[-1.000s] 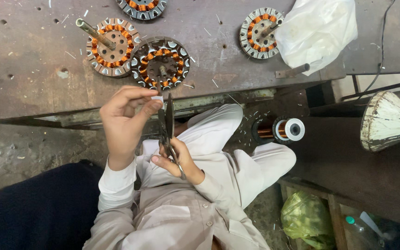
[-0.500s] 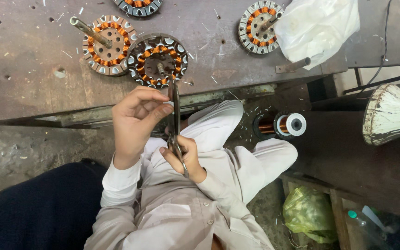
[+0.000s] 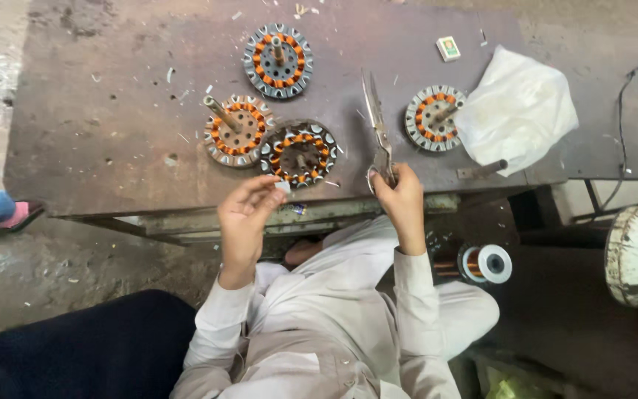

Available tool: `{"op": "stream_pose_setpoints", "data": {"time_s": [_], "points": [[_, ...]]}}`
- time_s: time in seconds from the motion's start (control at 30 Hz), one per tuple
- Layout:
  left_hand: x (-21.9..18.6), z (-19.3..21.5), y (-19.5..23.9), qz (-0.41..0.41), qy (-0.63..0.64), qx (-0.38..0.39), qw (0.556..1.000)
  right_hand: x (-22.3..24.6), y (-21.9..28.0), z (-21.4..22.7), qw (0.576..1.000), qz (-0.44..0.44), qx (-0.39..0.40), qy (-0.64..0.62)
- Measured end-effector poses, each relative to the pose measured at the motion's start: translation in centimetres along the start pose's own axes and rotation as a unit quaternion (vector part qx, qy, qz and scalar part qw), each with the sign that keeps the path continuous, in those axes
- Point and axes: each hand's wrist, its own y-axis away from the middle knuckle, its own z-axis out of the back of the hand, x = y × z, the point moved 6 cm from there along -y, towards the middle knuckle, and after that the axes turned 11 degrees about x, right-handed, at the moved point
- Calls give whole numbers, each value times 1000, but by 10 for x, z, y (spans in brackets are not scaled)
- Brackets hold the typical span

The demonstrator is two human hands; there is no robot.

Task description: The person sits on the ground and uses shears to cut small white insulating pieces, then places them onto the copper windings of circular stator components on a metal table. The person repeats this process for several stator units.

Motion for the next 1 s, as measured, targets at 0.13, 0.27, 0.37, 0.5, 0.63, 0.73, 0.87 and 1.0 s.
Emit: {"op": "stream_pose_setpoints", "data": {"time_s": [0.13, 0.27, 0.37, 0.5, 0.63, 0.73, 0.87, 1.0], "points": [[12, -2, -4, 3, 2, 11, 1000, 9, -34, -3, 984, 67, -34, 161], [19, -8, -6, 2, -11, 31, 999, 44, -26, -8, 957, 175, -72, 219], [23, -13, -9, 9, -13, 40, 999, 77, 17, -12, 940, 273, -98, 179], [24, -23, -10, 28, -24, 54, 998, 90, 60, -42, 966, 157, 74, -193], [19, -37, -7, 24, -33, 83, 996, 99, 80, -50, 943, 119, 81, -300], [13, -45, 0, 19, -55, 86, 995, 98, 81, -46, 931, 113, 86, -335], [2, -52, 5, -33, -115, 84, 989, 92, 81, -42, 925, 120, 107, -345], [4, -58, 7, -39, -116, 79, 989, 78, 77, -43, 911, 121, 115, -378]]}}
